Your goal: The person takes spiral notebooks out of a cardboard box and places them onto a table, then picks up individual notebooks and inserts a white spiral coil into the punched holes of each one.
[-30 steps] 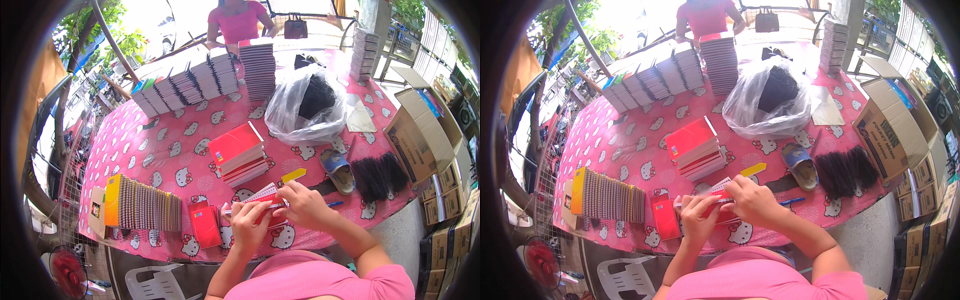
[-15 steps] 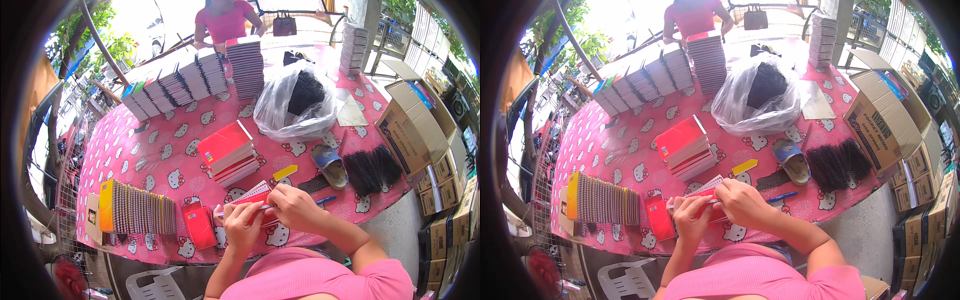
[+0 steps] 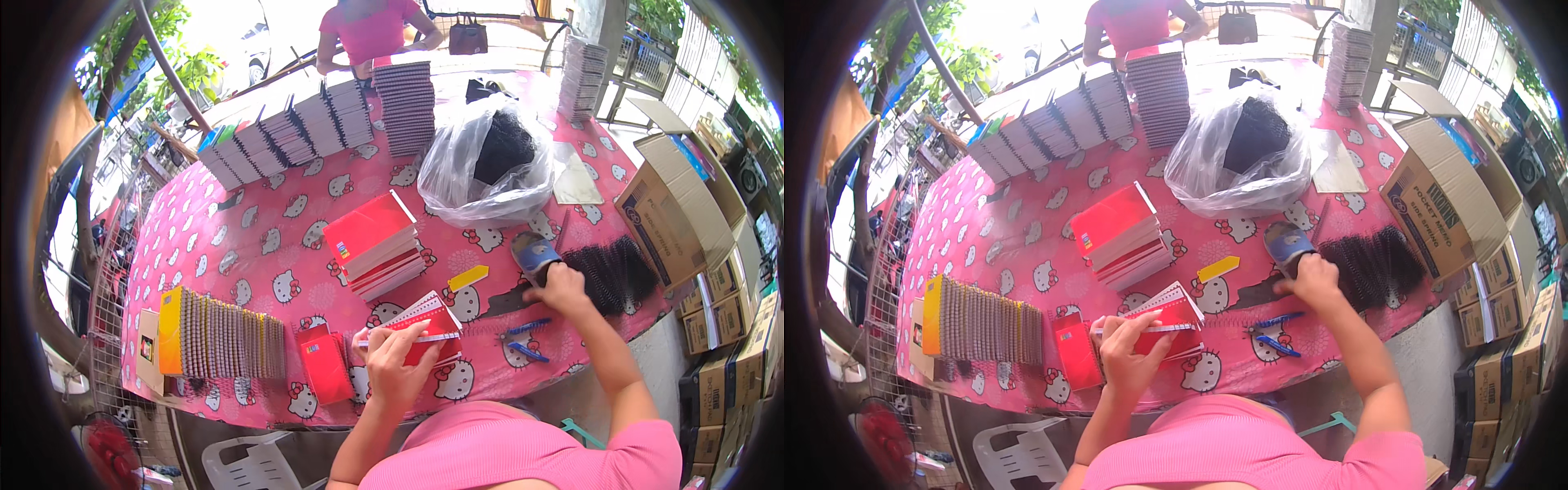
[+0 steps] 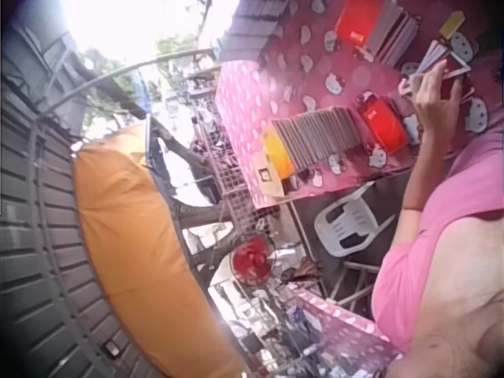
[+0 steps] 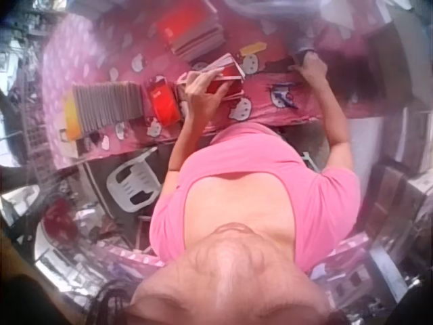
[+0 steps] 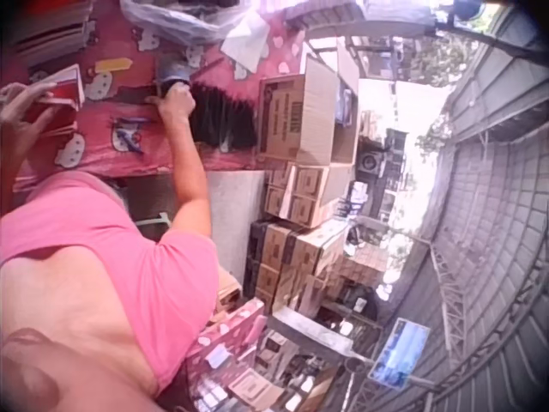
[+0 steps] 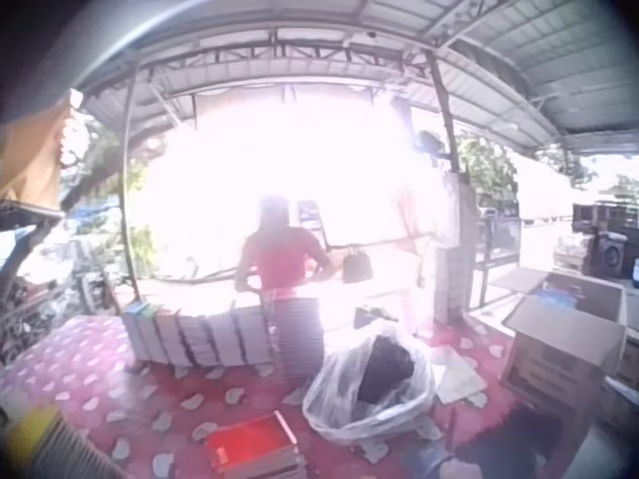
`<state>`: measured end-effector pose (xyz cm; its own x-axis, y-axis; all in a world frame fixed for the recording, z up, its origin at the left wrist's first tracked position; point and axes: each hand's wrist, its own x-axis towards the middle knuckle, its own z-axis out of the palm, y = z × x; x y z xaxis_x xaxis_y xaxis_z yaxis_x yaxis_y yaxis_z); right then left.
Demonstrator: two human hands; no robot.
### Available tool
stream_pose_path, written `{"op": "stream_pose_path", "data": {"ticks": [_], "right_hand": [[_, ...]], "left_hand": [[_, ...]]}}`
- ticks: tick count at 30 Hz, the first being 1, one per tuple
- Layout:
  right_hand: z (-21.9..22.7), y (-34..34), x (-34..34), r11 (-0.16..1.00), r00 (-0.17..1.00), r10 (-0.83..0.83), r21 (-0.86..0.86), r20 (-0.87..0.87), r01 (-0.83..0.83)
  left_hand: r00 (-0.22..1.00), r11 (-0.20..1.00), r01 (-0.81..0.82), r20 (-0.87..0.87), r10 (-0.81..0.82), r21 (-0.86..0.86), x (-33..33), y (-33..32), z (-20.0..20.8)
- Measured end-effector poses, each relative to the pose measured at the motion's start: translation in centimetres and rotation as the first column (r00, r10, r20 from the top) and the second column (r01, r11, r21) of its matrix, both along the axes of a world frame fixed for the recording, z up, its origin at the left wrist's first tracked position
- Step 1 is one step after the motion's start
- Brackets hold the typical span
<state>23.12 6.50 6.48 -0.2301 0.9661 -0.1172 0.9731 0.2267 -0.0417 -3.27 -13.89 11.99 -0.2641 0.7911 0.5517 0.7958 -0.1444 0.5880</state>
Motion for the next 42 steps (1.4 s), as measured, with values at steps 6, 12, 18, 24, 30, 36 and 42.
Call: {"op": "stream_pose_path", "data": {"ticks": [6,12,18,24,30,36,42], "right_hand": [[2.1,0.5,-0.5,0.952,0.332,0.007,-0.095,-0.943,-0.289],[2.5,0.6,-6.1,0.737,0.315,0.448,0.147,-0.836,-0.659],[4.1,-0.2,-7.8,0.770,0.511,0.390,-0.032,-0.766,-0.637],[4.4,-0.5,-9.3,0.801,0.619,0.462,-0.002,-0.635,-0.599],[5.9,-1.1,-11.2,0.754,0.565,0.599,0.163,-0.568,-0.636],[7.4,-1.6,-13.3,0.577,0.275,0.425,0.024,-0.862,-0.817],[6.8,-1.4,-15.4,0.700,0.538,0.613,0.083,-0.578,-0.709]], "left_hand": [[0.999,0.999,0.025,-0.030,-0.027,-0.036,-0.4,0.2,-0.7],[1.000,0.998,0.006,0.023,-0.005,-0.062,-0.5,0.2,-0.6],[0.998,0.998,0.017,0.057,-0.013,-0.068,-0.5,0.5,-0.9],[0.997,0.996,0.052,0.057,-0.048,-0.073,-0.8,0.7,0.1],[0.978,0.999,-0.011,0.209,0.004,0.032,-2.1,-0.8,-1.3],[0.605,0.988,0.059,0.782,-0.148,0.141,-2.7,-1.3,-4.4],[0.514,0.984,0.070,0.839,-0.179,0.166,-3.4,-2.5,-5.0]]}}
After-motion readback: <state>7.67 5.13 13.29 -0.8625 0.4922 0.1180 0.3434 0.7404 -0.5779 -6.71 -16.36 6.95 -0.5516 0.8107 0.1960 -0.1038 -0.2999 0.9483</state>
